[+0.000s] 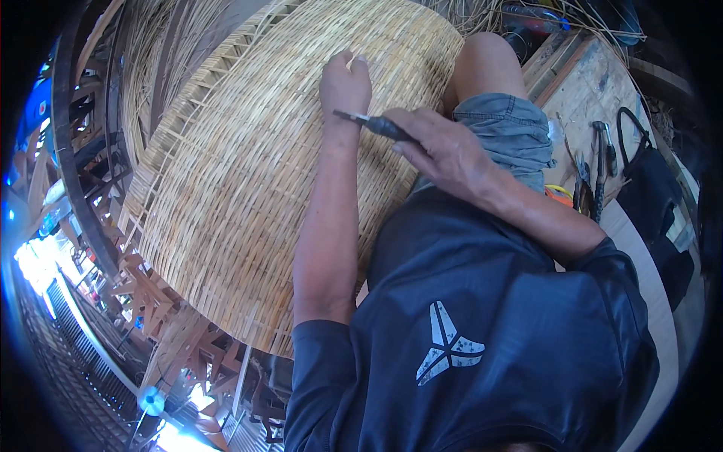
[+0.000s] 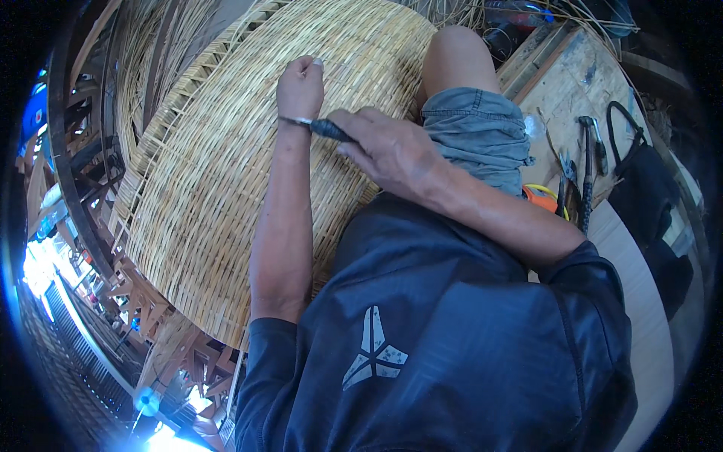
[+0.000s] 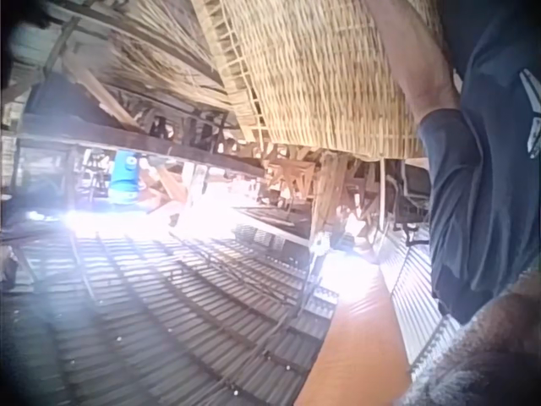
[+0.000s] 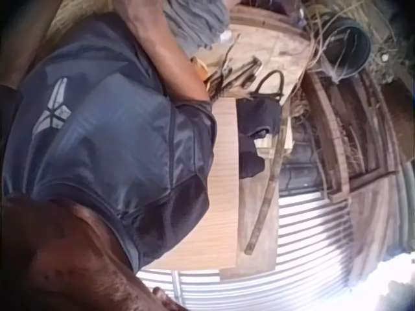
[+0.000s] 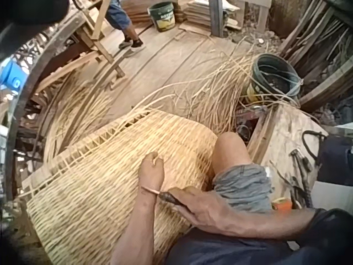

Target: Weaving a bamboo structure using strips of bamboo, a hammer, and a knife.

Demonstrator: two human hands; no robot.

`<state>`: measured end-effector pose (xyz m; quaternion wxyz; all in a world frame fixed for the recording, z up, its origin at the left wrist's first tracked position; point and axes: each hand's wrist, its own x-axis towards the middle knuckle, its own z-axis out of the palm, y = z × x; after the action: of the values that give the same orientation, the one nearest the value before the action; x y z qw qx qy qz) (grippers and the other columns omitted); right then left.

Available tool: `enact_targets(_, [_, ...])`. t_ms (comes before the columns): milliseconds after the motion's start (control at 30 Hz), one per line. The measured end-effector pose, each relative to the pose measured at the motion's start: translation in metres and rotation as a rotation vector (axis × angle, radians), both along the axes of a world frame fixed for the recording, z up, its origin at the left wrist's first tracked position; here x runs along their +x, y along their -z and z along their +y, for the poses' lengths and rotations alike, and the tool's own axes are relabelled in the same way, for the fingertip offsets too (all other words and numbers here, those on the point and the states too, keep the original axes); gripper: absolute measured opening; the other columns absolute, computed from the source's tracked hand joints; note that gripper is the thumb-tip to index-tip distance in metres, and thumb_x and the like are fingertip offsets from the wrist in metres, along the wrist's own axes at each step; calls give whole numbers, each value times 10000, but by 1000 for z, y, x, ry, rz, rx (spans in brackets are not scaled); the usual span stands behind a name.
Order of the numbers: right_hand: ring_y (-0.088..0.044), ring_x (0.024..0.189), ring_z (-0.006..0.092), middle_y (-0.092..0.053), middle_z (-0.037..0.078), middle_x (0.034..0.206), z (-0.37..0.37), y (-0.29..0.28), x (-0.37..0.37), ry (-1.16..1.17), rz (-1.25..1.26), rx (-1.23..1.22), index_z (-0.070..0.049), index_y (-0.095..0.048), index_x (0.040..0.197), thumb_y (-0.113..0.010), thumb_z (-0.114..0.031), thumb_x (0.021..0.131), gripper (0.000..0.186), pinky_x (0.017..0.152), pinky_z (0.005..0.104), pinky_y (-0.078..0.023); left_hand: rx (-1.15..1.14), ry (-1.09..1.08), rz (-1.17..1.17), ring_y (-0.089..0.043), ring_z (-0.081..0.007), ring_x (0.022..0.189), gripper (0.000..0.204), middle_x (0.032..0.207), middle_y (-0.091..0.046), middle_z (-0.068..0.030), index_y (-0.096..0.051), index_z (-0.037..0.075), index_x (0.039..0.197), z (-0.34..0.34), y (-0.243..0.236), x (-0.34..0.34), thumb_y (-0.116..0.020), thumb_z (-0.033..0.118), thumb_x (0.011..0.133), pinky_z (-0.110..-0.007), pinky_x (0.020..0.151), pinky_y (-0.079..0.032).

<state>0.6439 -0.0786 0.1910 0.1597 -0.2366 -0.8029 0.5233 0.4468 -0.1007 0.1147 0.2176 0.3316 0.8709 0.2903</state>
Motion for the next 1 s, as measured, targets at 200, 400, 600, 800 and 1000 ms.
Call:
enact_targets(200, [-597, 774, 255, -593, 140, 921, 18, 15, -10, -45, 114, -16, -40, -518, 1220, -590, -122, 851, 385, 702, 324, -482, 88, -233, -424, -636, -323, 885, 308, 939, -652, -217, -610, -50, 1046, -3, -5, 1, -505, 153, 840, -358, 792, -477])
enact_targets(400, [-493, 666, 95, -534, 27, 771, 27, 25, -24, 10, -113, -419, -26, -530, 1211, -576, -196, 885, 370, 615, 254, -437, 67, -200, -291, -651, -300, 824, 307, 884, -661, -215, -624, -49, 1029, 1, 4, -4, -528, 150, 815, -344, 748, -489])
enact_targets(600, [-465, 651, 74, -528, 12, 764, 18, 29, -19, -90, -44, -439, -32, -545, 1194, -565, -210, 887, 356, 594, 248, -425, -45, -185, 7, -643, -335, 858, 292, 920, -657, -228, -649, -23, 992, 2, 24, -16, -498, 140, 802, -372, 788, -491])
enact_targets(800, [-491, 686, 102, -545, 55, 775, 8, 28, -18, -196, 31, -337, -25, -539, 1193, -561, -183, 875, 356, 646, 270, -449, -21, -237, -72, -624, -308, 783, 256, 866, -644, -201, -647, -30, 968, 1, 29, -22, -498, 104, 810, -352, 704, -483])
enact_targets(1000, [-509, 688, 124, -554, 89, 782, -2, 13, -20, -285, 9, -405, -25, -541, 1185, -564, -161, 861, 352, 662, 278, -451, 27, -351, -309, -613, -218, 643, 225, 789, -608, -148, -559, -53, 1053, -2, 78, -53, -505, 19, 847, -271, 468, -446])
